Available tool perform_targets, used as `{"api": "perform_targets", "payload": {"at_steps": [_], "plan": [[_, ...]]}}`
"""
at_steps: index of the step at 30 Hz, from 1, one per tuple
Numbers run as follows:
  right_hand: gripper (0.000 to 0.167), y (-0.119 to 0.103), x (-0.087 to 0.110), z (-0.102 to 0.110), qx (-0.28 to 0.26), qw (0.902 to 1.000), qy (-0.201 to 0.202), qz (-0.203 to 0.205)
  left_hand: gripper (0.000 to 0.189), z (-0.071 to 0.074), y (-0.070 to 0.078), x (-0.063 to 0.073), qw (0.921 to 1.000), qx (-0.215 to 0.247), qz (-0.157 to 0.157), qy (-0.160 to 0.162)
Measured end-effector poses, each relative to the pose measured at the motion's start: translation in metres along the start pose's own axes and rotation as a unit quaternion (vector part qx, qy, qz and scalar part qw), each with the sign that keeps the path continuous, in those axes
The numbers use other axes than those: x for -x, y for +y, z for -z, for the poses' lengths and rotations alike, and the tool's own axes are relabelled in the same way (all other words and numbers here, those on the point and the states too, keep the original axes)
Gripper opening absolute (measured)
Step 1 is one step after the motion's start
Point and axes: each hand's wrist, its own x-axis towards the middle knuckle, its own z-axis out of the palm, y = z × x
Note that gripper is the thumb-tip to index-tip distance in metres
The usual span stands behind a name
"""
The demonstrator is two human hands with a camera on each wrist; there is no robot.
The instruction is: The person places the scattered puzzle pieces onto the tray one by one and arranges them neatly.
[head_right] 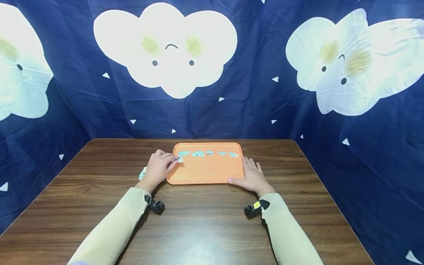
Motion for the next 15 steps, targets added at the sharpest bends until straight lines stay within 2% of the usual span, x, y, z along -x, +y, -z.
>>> {"api": "perform_targets", "payload": {"at_steps": [5, 10, 15], "plan": [[0.123, 0.0007, 0.0007, -0.0007, -0.004, 1.0, 0.002, 0.001, 0.016, -0.0038, 0.0061, -0.0029, 0.9999, -0.003, -0.005, -0.013], [0.124, 0.0019, 0.001, -0.0011, -0.005, 1.0, 0.002, 0.001, 0.017, -0.0042, 0.0084, -0.0038, 0.999, -0.01, -0.001, -0.044], [0.123, 0.0017, 0.0005, -0.0007, -0.002, 1.0, 0.007, 0.006, 0.014, -0.004, 0.0095, -0.007, 0.9965, -0.035, -0.011, -0.075]]}}
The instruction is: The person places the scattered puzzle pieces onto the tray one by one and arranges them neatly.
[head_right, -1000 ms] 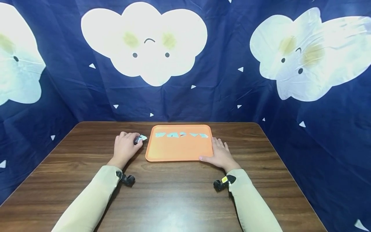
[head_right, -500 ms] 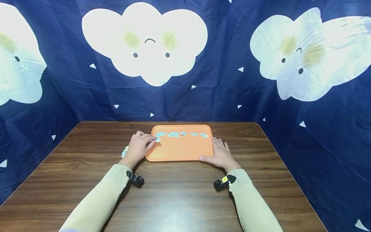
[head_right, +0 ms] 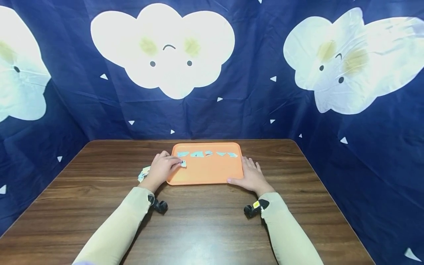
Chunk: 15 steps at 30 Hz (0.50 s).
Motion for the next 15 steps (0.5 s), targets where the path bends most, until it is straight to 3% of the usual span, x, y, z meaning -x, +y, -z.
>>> {"api": "perform_targets", "payload": {"at_steps": [9, 15], "plan": [[0.124, -0.0009, -0.002, -0.0003, 0.002, 1.0, -0.004, -0.002, 0.014, -0.0032, -0.0009, -0.002, 0.9987, 0.006, 0.034, -0.037], [0.125, 0.0004, -0.0012, -0.0008, 0.004, 1.0, -0.003, -0.003, 0.031, -0.0007, -0.0047, 0.0027, 0.9986, 0.04, 0.032, -0.009]]}}
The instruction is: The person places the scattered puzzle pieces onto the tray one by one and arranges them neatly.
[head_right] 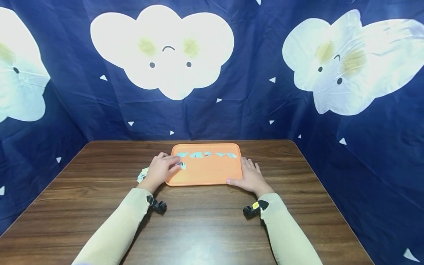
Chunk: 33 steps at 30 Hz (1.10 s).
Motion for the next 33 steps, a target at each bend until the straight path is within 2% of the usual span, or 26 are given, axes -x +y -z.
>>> {"api": "perform_targets", "payload": {"at_steps": [4, 7, 15, 19, 23, 28, 33], "plan": [[0.127, 0.0, 0.0, 0.0, 0.0, 1.0, -0.001, -0.001, 0.04, 0.007, -0.011, 0.007, 0.9991, 0.001, 0.022, 0.037], [0.126, 0.0, 0.0, -0.001, -0.003, 1.0, -0.002, -0.001, 0.044, 0.015, -0.024, 0.018, 0.9979, -0.015, 0.049, 0.039], [0.125, -0.001, 0.0, 0.0, -0.002, 1.0, -0.002, 0.001, 0.07, 0.035, -0.058, 0.045, 0.9917, -0.035, 0.123, -0.017], [0.125, 0.0, 0.001, 0.001, -0.002, 1.0, -0.007, -0.004, 0.078, 0.039, -0.066, 0.052, 0.988, -0.032, 0.146, -0.039], [0.124, 0.0, 0.001, 0.0, -0.002, 1.0, -0.004, -0.003, 0.081, 0.041, -0.071, 0.058, 0.9861, -0.031, 0.155, -0.052], [0.122, 0.001, 0.0, -0.001, -0.002, 1.0, 0.004, 0.009, 0.077, 0.046, -0.076, 0.065, 0.9829, -0.027, 0.17, -0.064], [0.122, 0.0, 0.0, -0.001, -0.006, 0.9999, 0.007, 0.014, 0.055, 0.049, -0.078, 0.068, 0.9827, -0.019, 0.173, -0.063]]}}
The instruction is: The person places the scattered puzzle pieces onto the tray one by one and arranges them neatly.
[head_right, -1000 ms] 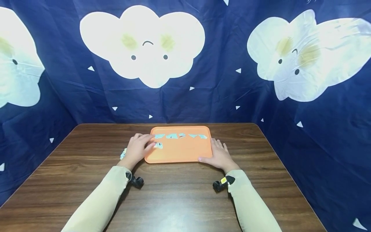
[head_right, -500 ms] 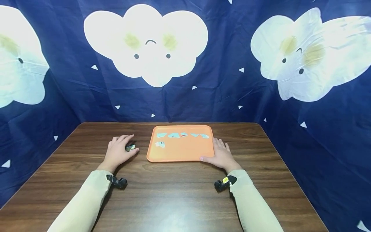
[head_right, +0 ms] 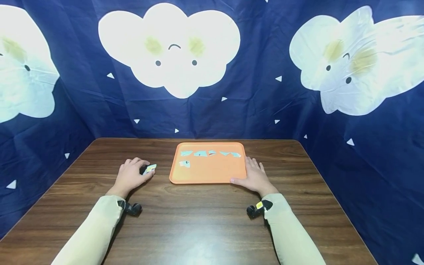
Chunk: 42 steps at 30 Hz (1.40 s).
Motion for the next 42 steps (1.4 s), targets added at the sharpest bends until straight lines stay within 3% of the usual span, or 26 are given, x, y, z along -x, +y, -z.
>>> {"api": "perform_targets", "payload": {"at_steps": [6, 13, 20, 29, 42], "plan": [[0.122, 0.002, 0.0, 0.0, 0.002, 1.0, 0.0, 0.0, 0.039, 0.001, 0.003, -0.002, 0.9996, -0.007, -0.026, 0.014], [0.124, 0.002, 0.0, 0.0, 0.001, 0.9999, -0.011, -0.01, 0.036, 0.002, 0.007, -0.003, 0.9989, -0.027, -0.025, 0.031], [0.125, 0.004, -0.002, -0.001, 0.007, 0.9999, -0.009, -0.012, 0.037, 0.002, 0.017, -0.009, 0.9968, -0.011, -0.047, 0.064], [0.125, 0.004, -0.002, -0.003, 0.004, 1.0, -0.002, -0.007, 0.035, -0.001, 0.046, -0.026, 0.9932, -0.006, -0.087, 0.077], [0.126, -0.001, 0.002, 0.0, 0.0, 0.9999, -0.001, -0.011, 0.032, -0.004, 0.091, -0.053, 0.9893, 0.001, -0.134, 0.059]]}}
